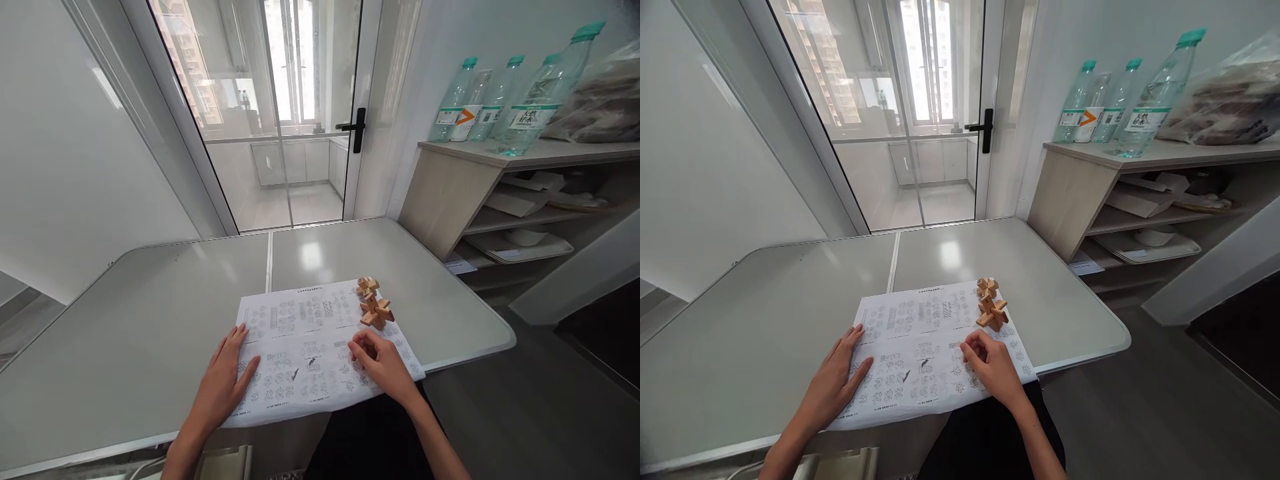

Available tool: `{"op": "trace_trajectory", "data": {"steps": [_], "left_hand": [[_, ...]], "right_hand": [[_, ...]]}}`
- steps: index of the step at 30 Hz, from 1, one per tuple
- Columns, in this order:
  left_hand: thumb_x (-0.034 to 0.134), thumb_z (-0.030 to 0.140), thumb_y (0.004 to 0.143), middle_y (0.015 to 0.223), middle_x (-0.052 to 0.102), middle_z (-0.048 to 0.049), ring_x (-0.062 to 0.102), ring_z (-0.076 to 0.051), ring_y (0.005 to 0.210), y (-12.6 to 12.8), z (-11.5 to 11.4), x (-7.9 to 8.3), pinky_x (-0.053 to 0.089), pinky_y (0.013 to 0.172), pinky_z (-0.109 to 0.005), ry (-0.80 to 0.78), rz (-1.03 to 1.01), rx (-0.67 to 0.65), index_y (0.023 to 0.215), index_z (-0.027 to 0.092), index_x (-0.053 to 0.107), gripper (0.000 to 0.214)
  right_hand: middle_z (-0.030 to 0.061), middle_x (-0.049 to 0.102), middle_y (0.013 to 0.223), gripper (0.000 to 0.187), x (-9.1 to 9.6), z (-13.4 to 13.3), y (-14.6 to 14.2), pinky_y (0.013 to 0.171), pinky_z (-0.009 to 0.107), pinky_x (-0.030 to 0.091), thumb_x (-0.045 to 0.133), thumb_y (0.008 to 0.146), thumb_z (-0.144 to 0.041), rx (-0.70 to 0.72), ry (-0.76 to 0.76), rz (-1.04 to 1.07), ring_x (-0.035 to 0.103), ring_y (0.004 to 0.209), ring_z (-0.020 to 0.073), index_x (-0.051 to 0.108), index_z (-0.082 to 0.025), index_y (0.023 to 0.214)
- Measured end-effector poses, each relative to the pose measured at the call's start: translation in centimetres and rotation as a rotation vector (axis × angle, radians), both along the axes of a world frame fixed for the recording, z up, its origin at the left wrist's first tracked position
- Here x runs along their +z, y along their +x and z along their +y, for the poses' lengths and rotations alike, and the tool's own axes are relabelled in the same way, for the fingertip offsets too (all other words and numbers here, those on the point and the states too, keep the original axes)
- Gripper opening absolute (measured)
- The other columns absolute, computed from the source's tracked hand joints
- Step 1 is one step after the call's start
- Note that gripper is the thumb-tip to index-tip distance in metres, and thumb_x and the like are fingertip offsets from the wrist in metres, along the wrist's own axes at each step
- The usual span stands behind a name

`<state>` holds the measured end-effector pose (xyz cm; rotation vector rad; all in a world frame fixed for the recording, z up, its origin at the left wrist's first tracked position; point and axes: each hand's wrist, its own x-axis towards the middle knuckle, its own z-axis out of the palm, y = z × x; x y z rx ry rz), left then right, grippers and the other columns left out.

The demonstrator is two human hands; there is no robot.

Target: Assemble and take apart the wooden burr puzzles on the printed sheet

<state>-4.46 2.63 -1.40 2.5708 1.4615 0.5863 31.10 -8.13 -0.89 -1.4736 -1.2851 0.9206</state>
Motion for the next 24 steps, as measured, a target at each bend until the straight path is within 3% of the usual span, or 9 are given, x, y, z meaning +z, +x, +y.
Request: {"op": "trace_trajectory", "data": {"steps": [7, 24], "left_hand": [[0.048, 0.051, 0.104, 0.163, 0.049, -0.0111, 0.044, -0.032, 0.153, 0.6, -0.8, 1.1, 0.045, 0.121, -0.054, -0.063, -0.054, 0.096, 0.155, 0.024, 0.041, 0.057], [0.05, 0.051, 0.102, 0.159, 0.053, -0.0114, 0.046, -0.032, 0.151, 0.6, -0.5, 1.0, 0.044, 0.122, -0.055, -0.07, -0.109, 0.108, 0.151, 0.024, 0.047, 0.056]], "right_hand": [[0.0022, 0.071, 0.077, 0.036, 0.2, -0.2, 0.0, 0.064, 0.032, 0.047, 0.058, 0.101, -0.058, 0.024, 0.001, 0.048, 0.061, 0.066, 0.02, 0.062, -0.024, 0.091], [0.0024, 0.071, 0.077, 0.038, 0.4, -0.1, 0.0, 0.064, 0.033, 0.049, 0.057, 0.101, -0.06, 0.038, 0.0, 0.037, 0.063, 0.066, 0.0212, 0.063, -0.024, 0.091]]}}
